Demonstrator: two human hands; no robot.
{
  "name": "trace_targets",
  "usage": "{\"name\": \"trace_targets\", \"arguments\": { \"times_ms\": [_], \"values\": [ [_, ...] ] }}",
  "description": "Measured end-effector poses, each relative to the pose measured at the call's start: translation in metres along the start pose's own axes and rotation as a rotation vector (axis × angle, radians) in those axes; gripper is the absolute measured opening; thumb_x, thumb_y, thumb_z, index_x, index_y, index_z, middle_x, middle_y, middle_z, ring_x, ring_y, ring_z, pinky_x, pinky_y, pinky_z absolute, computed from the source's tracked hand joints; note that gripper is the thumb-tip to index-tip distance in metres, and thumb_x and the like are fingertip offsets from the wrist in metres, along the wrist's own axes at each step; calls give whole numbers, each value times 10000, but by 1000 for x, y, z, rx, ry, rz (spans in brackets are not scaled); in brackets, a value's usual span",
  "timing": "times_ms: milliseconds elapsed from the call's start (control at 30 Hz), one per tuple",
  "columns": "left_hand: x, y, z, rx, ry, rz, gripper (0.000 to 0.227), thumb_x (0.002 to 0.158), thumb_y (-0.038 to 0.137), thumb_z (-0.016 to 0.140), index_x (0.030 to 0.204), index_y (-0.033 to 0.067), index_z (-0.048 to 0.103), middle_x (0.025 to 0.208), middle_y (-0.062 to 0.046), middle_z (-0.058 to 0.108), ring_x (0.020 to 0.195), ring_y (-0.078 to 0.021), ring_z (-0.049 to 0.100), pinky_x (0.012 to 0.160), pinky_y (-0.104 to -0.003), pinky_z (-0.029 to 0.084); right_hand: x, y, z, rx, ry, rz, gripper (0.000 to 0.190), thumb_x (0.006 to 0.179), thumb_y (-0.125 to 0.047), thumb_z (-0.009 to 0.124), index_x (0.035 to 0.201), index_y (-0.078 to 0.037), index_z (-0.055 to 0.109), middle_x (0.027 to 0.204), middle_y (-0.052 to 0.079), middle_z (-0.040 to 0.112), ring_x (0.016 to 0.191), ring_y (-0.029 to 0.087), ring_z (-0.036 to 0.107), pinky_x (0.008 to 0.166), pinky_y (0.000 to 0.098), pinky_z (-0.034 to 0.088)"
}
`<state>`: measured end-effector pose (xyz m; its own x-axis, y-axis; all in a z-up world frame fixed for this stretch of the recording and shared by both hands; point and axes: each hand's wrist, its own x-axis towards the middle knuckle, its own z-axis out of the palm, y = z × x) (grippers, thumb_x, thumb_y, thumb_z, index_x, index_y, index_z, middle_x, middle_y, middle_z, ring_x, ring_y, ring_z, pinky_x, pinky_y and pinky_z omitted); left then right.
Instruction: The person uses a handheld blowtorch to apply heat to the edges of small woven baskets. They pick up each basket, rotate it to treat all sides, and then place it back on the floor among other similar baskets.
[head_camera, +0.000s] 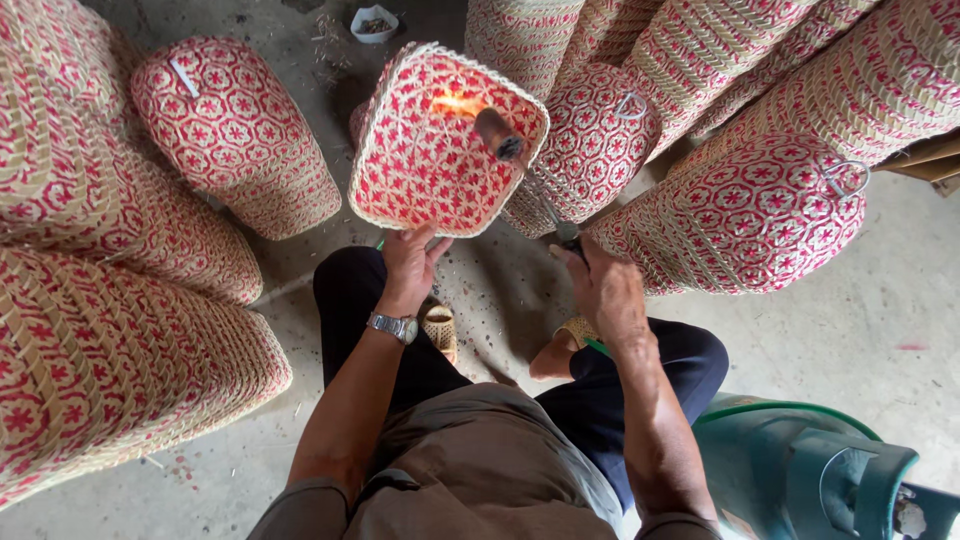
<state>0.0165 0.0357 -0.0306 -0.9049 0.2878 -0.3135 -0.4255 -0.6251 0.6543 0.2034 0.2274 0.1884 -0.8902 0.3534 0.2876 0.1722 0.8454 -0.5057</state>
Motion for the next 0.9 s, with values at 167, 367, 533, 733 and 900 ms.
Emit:
{"name": "trace_targets", "arguments": {
  "times_ms": [167,367,533,733,900],
  "values": [
    [9,8,0,43,12,106,224,953,6,698,1136,78,592,1111,-47,708,1041,-198,714,951,-456,623,-3,8,-20,-2,-301,110,351,937,-275,713,1192,-35,700,876,230,723,807,396,718,728,475,550],
    [12,9,2,2,-45,185,269,983,31,718,1242,17,646,1182,-84,713,1057,-219,706,961,-442,613,-12,29,-15,-52,-340,-235,300,919,-173,644,1193,-93,736,1062,206,748,815,360,727,734,436,562],
    [8,22,1,53,-95,156,314,965,35,701,1265,51,609,1194,-58,699,1062,-205,699,963,-452,608,-10,28,-15,37,-373,-88,287,954,-198,632,1196,-73,722,989,183,731,717,276,728,690,413,555],
    [-3,24,-6,23,-250,-8,305,988,16,677,1277,36,584,1219,-84,678,1117,-234,694,1032,-539,599,4,16,-20,246,-532,234,235,992,-236,602,1086,-69,737,659,64,660,547,132,596,503,336,490],
    [-14,21,-2,43,-279,-56,347,959,-2,671,1288,54,575,1238,-91,681,1139,-244,689,1031,-530,596,3,19,-7,405,-460,286,215,1001,-215,549,998,-39,672,648,2,635,519,90,559,465,312,443]
  ]
}}
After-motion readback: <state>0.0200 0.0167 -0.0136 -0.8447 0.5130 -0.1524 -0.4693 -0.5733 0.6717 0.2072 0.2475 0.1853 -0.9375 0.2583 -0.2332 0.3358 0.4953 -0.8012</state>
